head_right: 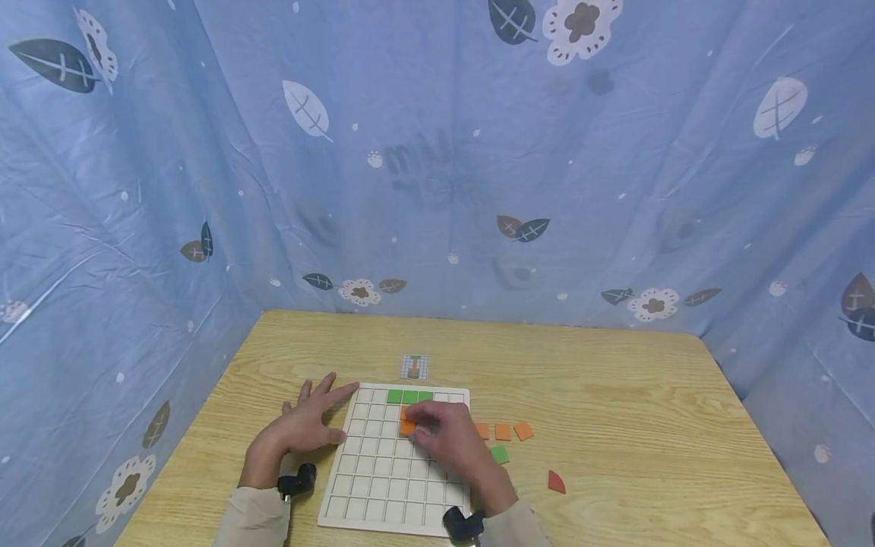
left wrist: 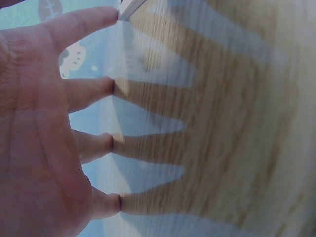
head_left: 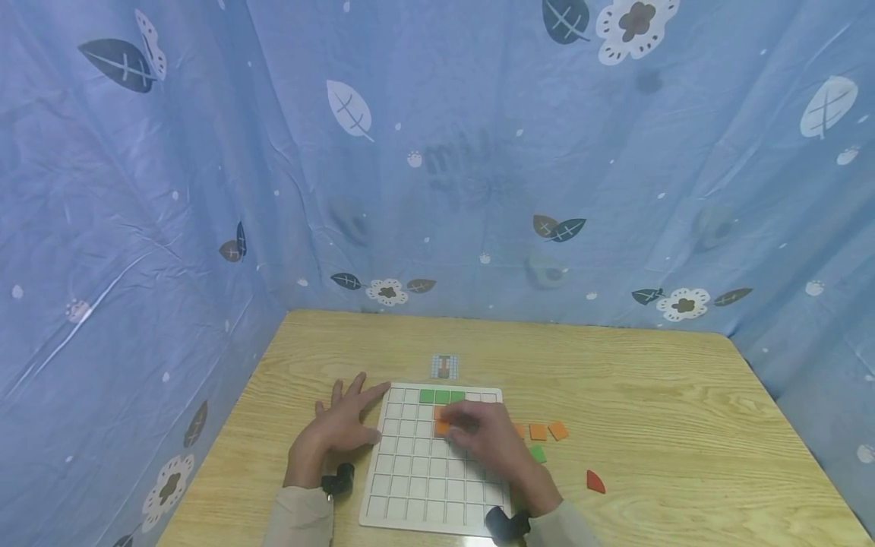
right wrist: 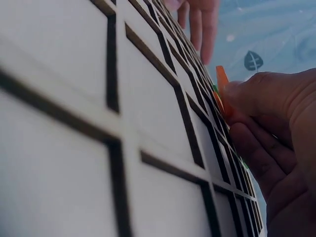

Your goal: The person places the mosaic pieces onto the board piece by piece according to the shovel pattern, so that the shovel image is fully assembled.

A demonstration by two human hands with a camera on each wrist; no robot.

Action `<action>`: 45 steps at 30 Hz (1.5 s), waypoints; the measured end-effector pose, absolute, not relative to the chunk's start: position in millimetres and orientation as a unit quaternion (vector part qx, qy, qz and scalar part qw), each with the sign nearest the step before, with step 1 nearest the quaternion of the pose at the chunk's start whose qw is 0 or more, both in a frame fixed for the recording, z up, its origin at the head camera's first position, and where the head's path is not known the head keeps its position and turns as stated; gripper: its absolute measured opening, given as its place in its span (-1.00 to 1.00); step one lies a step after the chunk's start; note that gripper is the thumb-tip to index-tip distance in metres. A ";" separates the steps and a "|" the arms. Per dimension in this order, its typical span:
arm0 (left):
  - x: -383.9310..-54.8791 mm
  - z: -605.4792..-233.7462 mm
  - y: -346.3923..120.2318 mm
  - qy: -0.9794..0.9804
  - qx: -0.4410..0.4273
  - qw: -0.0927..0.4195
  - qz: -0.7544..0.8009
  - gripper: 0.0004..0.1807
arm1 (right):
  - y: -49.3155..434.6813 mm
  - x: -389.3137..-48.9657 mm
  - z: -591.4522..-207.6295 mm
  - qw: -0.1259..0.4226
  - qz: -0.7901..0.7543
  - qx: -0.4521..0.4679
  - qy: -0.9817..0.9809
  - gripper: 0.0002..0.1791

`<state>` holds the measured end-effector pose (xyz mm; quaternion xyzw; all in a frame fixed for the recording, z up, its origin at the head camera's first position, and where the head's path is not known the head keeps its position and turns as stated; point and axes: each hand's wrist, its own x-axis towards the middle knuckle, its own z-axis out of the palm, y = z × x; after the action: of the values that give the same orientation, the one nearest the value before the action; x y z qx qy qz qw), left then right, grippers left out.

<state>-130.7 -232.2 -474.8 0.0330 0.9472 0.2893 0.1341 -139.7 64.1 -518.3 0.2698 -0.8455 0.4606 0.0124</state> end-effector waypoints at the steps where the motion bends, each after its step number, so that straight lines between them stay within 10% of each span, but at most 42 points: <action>1: -130.4 -474.6 -232.3 0.947 0.033 0.134 0.289 -0.01 | 63.7 -139.3 -518.1 0.018 0.456 0.274 -0.847 -0.66; 45: -131.3 -477.7 -233.7 0.946 0.038 0.135 0.293 -0.02 | 50.3 -136.8 -514.0 0.066 0.347 0.301 -0.886 -0.65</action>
<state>-131.3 -233.7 -477.7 0.0384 0.9458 0.2927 0.1352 -136.8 50.3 -514.0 0.3014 -0.8858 0.3466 0.0658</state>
